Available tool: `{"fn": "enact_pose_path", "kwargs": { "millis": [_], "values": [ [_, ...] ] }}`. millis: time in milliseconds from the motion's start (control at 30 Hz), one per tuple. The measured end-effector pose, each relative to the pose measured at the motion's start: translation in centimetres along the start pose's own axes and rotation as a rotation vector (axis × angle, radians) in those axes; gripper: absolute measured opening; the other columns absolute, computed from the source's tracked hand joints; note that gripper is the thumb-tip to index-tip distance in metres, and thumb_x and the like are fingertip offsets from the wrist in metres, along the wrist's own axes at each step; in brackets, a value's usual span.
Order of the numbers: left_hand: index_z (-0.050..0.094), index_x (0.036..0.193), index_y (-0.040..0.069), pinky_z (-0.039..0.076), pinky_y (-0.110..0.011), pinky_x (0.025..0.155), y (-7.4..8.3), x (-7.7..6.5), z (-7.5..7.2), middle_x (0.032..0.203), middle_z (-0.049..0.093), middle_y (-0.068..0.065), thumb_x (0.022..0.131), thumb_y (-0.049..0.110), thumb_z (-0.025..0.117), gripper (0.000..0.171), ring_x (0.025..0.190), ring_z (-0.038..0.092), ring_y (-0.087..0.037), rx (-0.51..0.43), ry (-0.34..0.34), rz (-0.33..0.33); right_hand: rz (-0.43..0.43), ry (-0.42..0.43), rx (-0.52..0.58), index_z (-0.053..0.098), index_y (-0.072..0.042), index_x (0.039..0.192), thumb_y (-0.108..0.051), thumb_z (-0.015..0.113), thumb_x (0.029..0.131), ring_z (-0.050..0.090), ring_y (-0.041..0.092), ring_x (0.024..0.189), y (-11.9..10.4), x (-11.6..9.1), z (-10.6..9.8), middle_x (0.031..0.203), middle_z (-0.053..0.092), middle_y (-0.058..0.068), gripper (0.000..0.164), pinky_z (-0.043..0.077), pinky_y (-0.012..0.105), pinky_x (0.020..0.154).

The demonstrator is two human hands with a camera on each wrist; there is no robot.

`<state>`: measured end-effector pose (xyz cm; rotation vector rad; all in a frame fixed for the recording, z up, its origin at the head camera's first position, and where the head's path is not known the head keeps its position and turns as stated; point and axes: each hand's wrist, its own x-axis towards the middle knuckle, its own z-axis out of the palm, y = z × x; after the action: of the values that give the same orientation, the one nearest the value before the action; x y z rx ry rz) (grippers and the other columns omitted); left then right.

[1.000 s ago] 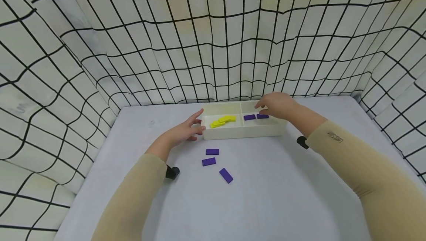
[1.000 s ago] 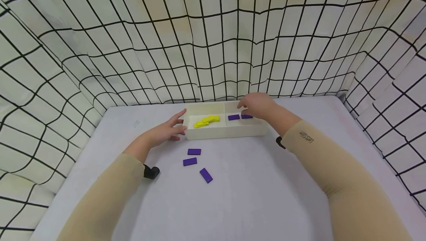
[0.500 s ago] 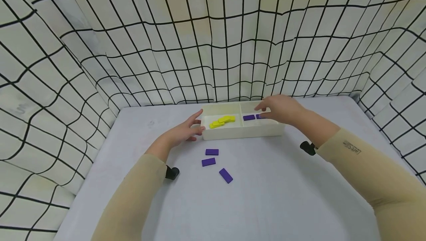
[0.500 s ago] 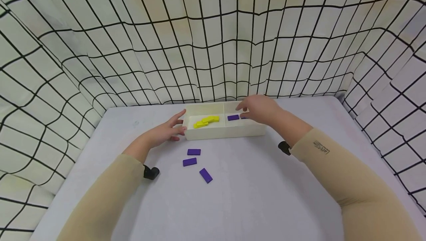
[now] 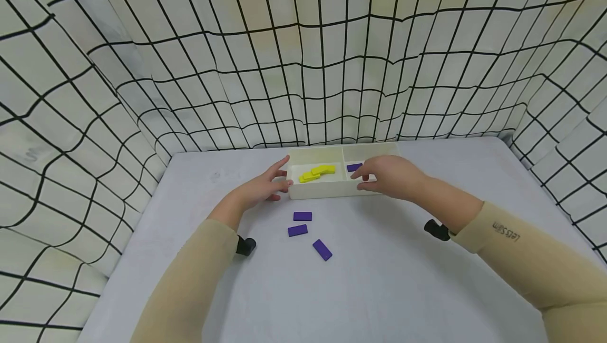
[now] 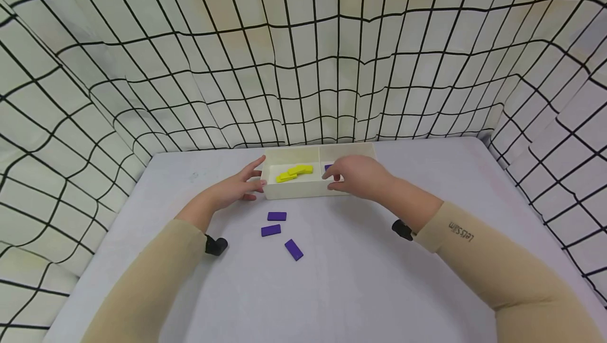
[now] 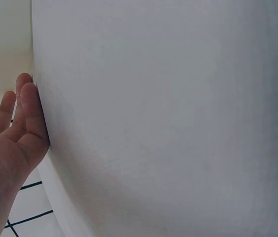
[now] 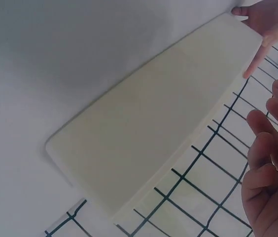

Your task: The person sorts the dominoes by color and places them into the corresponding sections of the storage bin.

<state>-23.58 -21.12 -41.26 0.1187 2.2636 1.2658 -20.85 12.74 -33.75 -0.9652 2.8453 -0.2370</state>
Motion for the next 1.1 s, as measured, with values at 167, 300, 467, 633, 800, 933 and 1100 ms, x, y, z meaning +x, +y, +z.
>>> {"fn": "enact_pose_path", "kwargs": {
  "millis": [167,300,467,633,800,933,1100],
  "values": [
    [0.004,0.153,0.056,0.044,-0.042,0.105,0.1,-0.2,0.0,0.16,0.021,-0.003,0.098,0.041,0.058,0.078,0.126,0.053,-0.024,0.0,0.003,0.004,-0.026,-0.028,0.014,0.074,-0.022,0.118,-0.032,0.075,0.089,0.063,0.015,0.091,-1.6,-0.1,1.0,0.096,0.069,-0.007,0.031,0.054,0.03,0.078],
    [0.003,0.153,0.056,0.044,-0.043,0.106,0.1,-0.2,0.1,0.161,0.021,-0.004,0.099,0.041,0.057,0.078,0.126,0.053,-0.025,0.002,0.003,0.005,-0.062,-0.051,0.043,0.075,-0.022,0.117,-0.032,0.076,0.089,0.064,0.015,0.09,-2.5,0.1,2.2,0.094,0.069,-0.01,0.03,0.053,0.027,0.077],
    [0.004,0.153,0.056,0.044,-0.044,0.105,0.1,-0.1,0.1,0.161,0.022,-0.004,0.099,0.041,0.058,0.078,0.126,0.053,-0.025,0.003,0.011,0.0,-0.119,-0.066,0.057,0.076,-0.022,0.115,-0.031,0.076,0.088,0.064,0.016,0.089,-3.6,0.3,3.7,0.092,0.068,-0.01,0.028,0.052,0.026,0.076],
    [0.003,0.154,0.055,0.044,-0.044,0.105,0.2,-0.2,0.1,0.161,0.021,-0.005,0.099,0.04,0.057,0.079,0.127,0.053,-0.026,0.006,0.015,-0.001,-0.172,-0.064,0.031,0.076,-0.025,0.114,-0.033,0.077,0.087,0.063,0.011,0.086,-4.5,0.7,5.0,0.091,0.069,-0.011,0.028,0.05,0.025,0.075],
    [0.003,0.154,0.055,0.045,-0.043,0.105,0.2,-0.2,0.2,0.161,0.021,-0.005,0.099,0.04,0.058,0.079,0.126,0.053,-0.025,0.002,0.02,-0.006,-0.217,-0.098,0.035,0.076,-0.024,0.113,-0.033,0.076,0.088,0.061,0.007,0.083,-5.5,1.3,5.9,0.091,0.07,-0.011,0.027,0.051,0.024,0.075],
    [0.004,0.154,0.055,0.045,-0.043,0.105,0.2,-0.1,0.2,0.161,0.021,-0.006,0.099,0.04,0.058,0.079,0.126,0.053,-0.026,0.001,0.026,-0.001,-0.218,-0.155,0.05,0.076,-0.024,0.115,-0.032,0.076,0.088,0.059,0.005,0.083,-6.3,1.6,6.5,0.091,0.069,-0.012,0.028,0.051,0.023,0.076],
    [0.004,0.154,0.054,0.045,-0.044,0.105,0.2,-0.1,0.3,0.161,0.021,-0.006,0.099,0.041,0.058,0.078,0.126,0.053,-0.026,0.009,0.03,0.0,-0.222,-0.221,0.056,0.075,-0.025,0.115,-0.034,0.075,0.089,0.058,0.004,0.084,-7.2,1.8,7.5,0.094,0.068,-0.013,0.028,0.051,0.023,0.079]
  ]
}}
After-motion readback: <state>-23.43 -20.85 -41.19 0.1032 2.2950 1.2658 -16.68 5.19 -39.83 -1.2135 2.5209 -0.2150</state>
